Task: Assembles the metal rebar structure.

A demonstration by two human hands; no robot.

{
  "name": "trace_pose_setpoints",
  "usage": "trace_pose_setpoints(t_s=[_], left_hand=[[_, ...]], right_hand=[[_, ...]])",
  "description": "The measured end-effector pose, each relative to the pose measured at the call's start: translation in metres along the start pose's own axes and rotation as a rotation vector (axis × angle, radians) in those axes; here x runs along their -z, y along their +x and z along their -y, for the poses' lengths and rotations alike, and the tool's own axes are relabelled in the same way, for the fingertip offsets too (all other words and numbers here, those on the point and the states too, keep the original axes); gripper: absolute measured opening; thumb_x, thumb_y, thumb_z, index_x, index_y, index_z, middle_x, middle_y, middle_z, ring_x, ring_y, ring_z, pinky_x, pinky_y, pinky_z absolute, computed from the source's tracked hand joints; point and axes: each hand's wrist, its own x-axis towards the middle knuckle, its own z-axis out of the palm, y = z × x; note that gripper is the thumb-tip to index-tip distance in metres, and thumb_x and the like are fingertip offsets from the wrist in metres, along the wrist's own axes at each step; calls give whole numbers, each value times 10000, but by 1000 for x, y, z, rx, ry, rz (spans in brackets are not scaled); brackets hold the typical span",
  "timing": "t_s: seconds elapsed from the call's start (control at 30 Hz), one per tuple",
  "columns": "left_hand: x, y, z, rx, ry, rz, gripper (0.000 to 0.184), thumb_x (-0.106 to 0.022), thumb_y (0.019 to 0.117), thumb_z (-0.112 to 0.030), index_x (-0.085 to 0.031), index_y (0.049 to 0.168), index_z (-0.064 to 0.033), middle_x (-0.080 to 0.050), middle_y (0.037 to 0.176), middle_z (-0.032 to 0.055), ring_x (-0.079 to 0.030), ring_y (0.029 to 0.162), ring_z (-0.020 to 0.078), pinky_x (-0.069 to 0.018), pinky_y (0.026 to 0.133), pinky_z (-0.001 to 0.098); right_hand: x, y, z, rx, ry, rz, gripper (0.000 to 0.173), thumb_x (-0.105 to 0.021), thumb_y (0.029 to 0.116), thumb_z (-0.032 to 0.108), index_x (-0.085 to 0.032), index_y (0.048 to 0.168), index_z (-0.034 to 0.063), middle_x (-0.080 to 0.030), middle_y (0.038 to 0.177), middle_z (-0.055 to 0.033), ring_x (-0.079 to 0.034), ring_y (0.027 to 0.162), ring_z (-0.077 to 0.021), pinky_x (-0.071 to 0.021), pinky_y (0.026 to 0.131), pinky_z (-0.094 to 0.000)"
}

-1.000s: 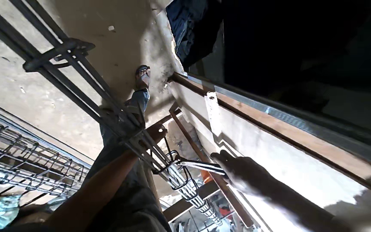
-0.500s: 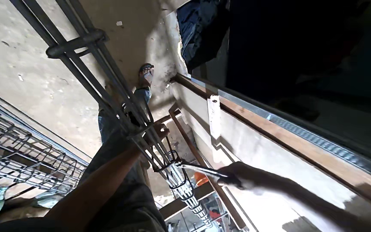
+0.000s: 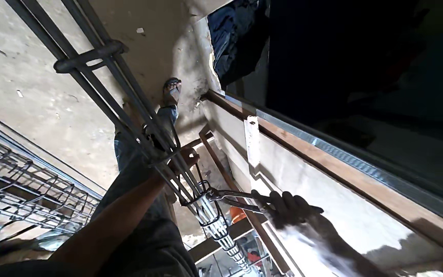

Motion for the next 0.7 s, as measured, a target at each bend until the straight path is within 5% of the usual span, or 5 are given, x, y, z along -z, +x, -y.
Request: trace_pose_setpoints(t_s=[0.17,0.3,0.47,0.57,0.7], left_hand=[[0,0,4,44,-1,20,375,-520,1063,-333,-674,1181,-12,-682,1097,205,-671,933,302,-524,895,509],[-5,3,3,29,9,6,358,-543,1054,-335,-682,1146,-18,-691,1037,202,-672,917,321,-522,875,541],[-3,5,10,23,6,9,395,-531,1057,-357,-677,1194,-16,-698,1068,206,-682,932,325,-531,891,539],[0,3,6,27,18,11,394,-521,1062,-343,-668,1203,-6,-692,1067,216,-678,929,331,-526,889,540],[1,0,1,27,-8,29,386,-501,1072,-316,-644,1251,-5,-685,1087,232,-673,947,342,-521,895,543]], right_hand=[[23,31,-9,-234,771,764,333,-535,1069,306,-585,1387,223,-675,895,-150,-675,727,-312,-562,652,-486],[8,34,-25,-488,1666,1283,285,-522,1073,374,-615,1188,131,-556,722,-5,-547,509,-89,-509,470,-245],[8,33,-22,-226,957,854,680,-832,833,327,-500,1402,157,-678,964,-164,-676,809,-339,-552,721,-548],[26,25,-6,-151,600,616,593,-710,887,220,-500,1436,143,-598,1238,-194,-701,762,-353,-583,626,-518],[19,16,-25,-130,1122,706,334,-537,1054,309,-663,1321,153,-710,972,-82,-665,784,-211,-543,705,-423]])
